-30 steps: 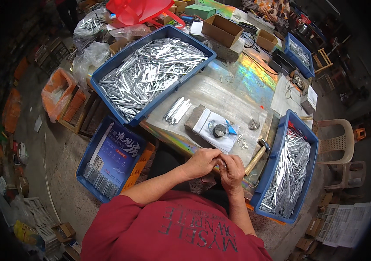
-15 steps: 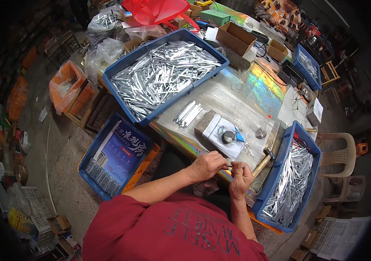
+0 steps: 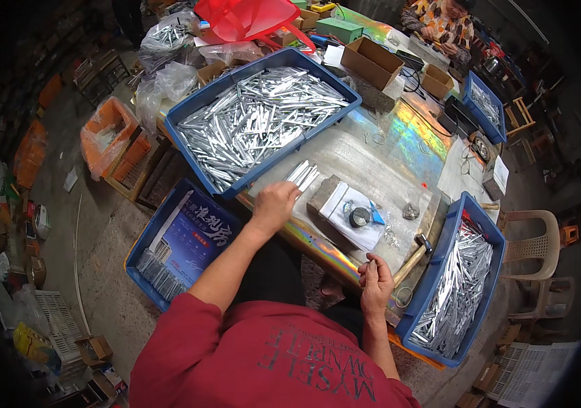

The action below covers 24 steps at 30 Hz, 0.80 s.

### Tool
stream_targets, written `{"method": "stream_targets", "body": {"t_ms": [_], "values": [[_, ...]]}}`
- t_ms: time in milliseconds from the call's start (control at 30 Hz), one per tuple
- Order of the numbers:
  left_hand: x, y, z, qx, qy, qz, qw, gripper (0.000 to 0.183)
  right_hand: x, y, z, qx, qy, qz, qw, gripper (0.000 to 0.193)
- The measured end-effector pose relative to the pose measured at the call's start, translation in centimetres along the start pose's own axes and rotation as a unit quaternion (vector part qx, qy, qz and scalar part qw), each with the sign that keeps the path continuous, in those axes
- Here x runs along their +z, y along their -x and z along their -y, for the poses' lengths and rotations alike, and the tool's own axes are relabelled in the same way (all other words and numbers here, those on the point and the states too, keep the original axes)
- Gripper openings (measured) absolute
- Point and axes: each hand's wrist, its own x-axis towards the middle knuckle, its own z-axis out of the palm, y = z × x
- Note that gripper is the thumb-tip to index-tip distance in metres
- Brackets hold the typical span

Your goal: The person assembles metal hardware by attaching small components onto metal pins by hand and securing them with a hammer on a small metal block.

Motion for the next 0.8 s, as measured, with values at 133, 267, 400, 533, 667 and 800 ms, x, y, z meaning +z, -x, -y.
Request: {"method": "stream_targets", "body": {"t_ms": [133, 267, 400, 533, 667, 800], "values": [[0.9, -1.3, 2.7, 0.007, -0.104, 0.034, 0.994, 0.013, 0.1, 0.4, -0.1, -0.007, 0.003, 0.0, 1.0, 0.023], [1.5, -1.9, 3.0, -0.016, -0.144, 0.07, 0.987, 0.013, 0.1, 0.6, -0.2, -0.007, 0.008, 0.005, 1.0, 0.022], [1.7, -2.1, 2.7, 0.0, -0.164, 0.071, 0.984, 0.014, 0.0, 0.8, -0.3, 0.01, 0.015, 0.004, 1.0, 0.022], [1.6, -2.1, 2.5, -0.006, -0.165, 0.073, 0.984, 0.014, 0.0, 0.8, -0.7, 0.001, 0.021, 0.006, 1.0, 0.021], [0.4, -2.2, 1.8, -0.003, -0.152, 0.049, 0.987, 0.013, -0.2, 0.8, -1.2, 0.008, 0.025, 0.006, 1.0, 0.02], [-2.9, -3.7, 0.9, 0.019, -0.081, -0.034, 0.996, 0.009, -0.3, 0.8, -1.1, 0.01, 0.023, 0.006, 1.0, 0.02]]}}
